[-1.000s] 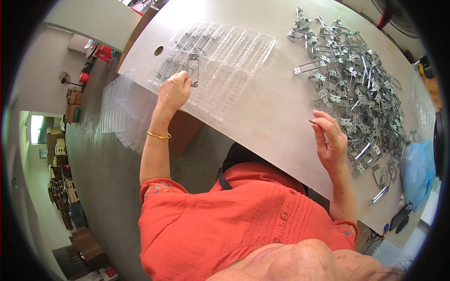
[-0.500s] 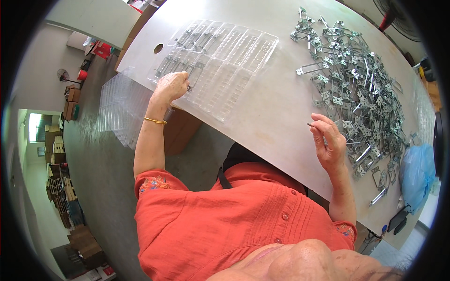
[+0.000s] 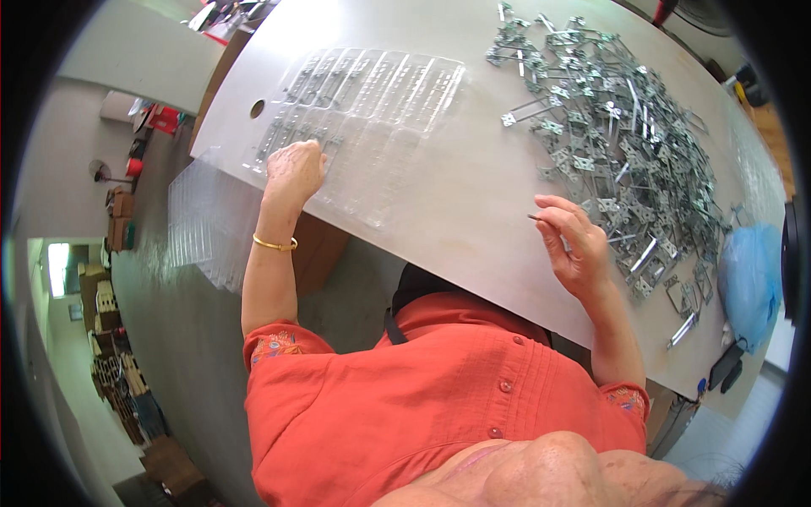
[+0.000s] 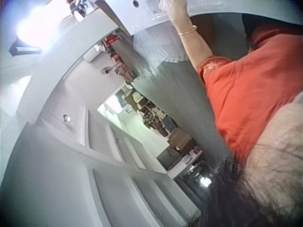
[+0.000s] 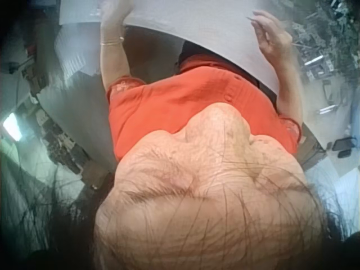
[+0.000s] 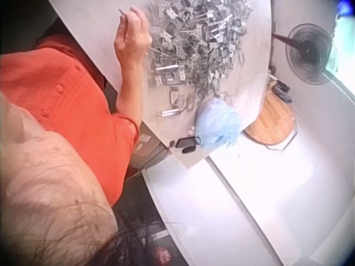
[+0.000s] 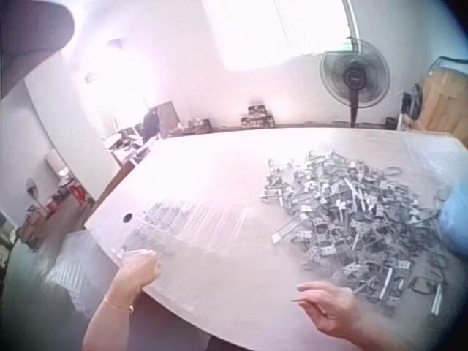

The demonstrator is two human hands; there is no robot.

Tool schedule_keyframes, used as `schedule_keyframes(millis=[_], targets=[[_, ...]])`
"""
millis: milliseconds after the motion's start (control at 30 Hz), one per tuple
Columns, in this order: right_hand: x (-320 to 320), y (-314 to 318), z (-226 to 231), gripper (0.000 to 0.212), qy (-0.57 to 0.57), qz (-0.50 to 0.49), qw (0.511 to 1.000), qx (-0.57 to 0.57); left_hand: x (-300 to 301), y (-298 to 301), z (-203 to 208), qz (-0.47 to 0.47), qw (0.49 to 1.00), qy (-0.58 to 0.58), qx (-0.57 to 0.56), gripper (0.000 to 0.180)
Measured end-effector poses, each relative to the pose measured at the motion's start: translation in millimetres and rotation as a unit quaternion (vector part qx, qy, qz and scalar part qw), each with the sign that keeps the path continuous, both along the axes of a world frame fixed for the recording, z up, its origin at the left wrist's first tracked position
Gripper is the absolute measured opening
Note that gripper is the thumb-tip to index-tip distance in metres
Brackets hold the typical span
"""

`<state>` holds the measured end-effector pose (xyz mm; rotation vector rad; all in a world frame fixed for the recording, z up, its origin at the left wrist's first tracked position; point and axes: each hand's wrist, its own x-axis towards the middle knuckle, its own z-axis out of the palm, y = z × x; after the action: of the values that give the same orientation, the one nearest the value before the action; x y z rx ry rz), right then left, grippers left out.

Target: The person assembles metal hardware by connecting metal brackets and pins together by hand, placing the assembled pieces into compartments of a plastic tray.

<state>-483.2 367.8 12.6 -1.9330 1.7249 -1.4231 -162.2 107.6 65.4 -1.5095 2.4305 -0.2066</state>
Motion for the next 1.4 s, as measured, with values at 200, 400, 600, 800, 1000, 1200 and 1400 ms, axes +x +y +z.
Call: schedule_keyframes(millis=[200,400,600,800,1000,1200,1400], targets=[[0,0,-5,0.015,-0.028,0.016,0.999,-0.012,-100,41,0,-0.198,0.905,0.377,-0.003,0.017],[0,1,-5,0.015,-0.027,0.013,0.999,-0.021,-209,58,-40,-0.263,0.884,0.384,0.031,0.021],[1,3,-3,0.014,-0.035,0.013,0.999,-0.021,-241,39,-73,-0.238,0.912,0.332,0.043,0.016],[-3,3,-2,0.015,-0.037,0.006,0.998,-0.04,-239,37,-72,-0.221,0.877,0.423,0.049,0.011],[-16,6,4,0.012,-0.097,-0.056,0.993,-0.038,-224,62,-51,-0.142,0.76,0.56,0.297,0.01],[-34,1,5,0.01,-0.118,-0.163,0.974,-0.108,-199,91,-44,-0.127,0.538,0.584,0.594,0.016],[-37,2,-9,0.008,-0.317,-0.097,0.944,-0.015,-200,96,-49,-0.147,0.528,0.548,0.631,0.016]])
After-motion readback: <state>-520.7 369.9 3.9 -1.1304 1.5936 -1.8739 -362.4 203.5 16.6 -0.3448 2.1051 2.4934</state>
